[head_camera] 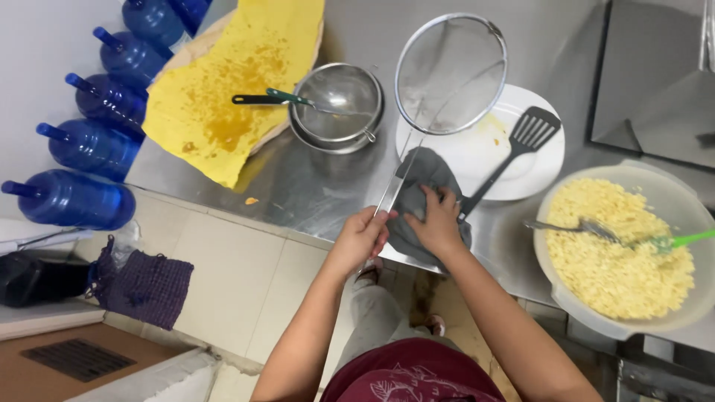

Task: Frying small food particles in a wok and then straining them out of the hot oil using metal strainers.

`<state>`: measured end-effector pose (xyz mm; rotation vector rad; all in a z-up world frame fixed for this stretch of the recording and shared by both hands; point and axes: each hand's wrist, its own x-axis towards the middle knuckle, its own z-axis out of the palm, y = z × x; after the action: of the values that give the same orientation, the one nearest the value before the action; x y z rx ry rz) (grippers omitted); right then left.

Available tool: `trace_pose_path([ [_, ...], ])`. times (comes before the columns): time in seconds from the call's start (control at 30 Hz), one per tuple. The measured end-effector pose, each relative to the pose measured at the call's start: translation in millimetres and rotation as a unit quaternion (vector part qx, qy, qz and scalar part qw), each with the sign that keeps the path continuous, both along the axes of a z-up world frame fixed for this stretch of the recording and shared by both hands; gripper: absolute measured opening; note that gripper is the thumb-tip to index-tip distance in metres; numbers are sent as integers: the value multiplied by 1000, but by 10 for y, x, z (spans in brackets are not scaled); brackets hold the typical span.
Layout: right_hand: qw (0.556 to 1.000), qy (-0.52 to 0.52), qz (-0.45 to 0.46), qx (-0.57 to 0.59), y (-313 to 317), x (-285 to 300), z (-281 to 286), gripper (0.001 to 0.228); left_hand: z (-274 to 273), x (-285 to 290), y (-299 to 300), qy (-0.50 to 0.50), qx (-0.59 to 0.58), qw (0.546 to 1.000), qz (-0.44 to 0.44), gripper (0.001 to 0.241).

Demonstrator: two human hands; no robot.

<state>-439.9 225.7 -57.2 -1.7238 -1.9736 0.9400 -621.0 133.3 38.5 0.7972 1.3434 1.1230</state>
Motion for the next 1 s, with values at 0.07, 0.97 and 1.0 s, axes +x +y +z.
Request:
trace_pose_path([
  [0.07,995,-83,48,-17,106,-43,114,85,81,-204,70,-14,7,1000,-10,25],
  [0.97,599,644,-132,-458,774,-3841,-562,51,-311,-2801,2003,531,42,831,-161,34],
  [1.0,591,649,-136,-460,824,-3898,-594,49,-212,-2806,1959,519,38,844,-128,31],
])
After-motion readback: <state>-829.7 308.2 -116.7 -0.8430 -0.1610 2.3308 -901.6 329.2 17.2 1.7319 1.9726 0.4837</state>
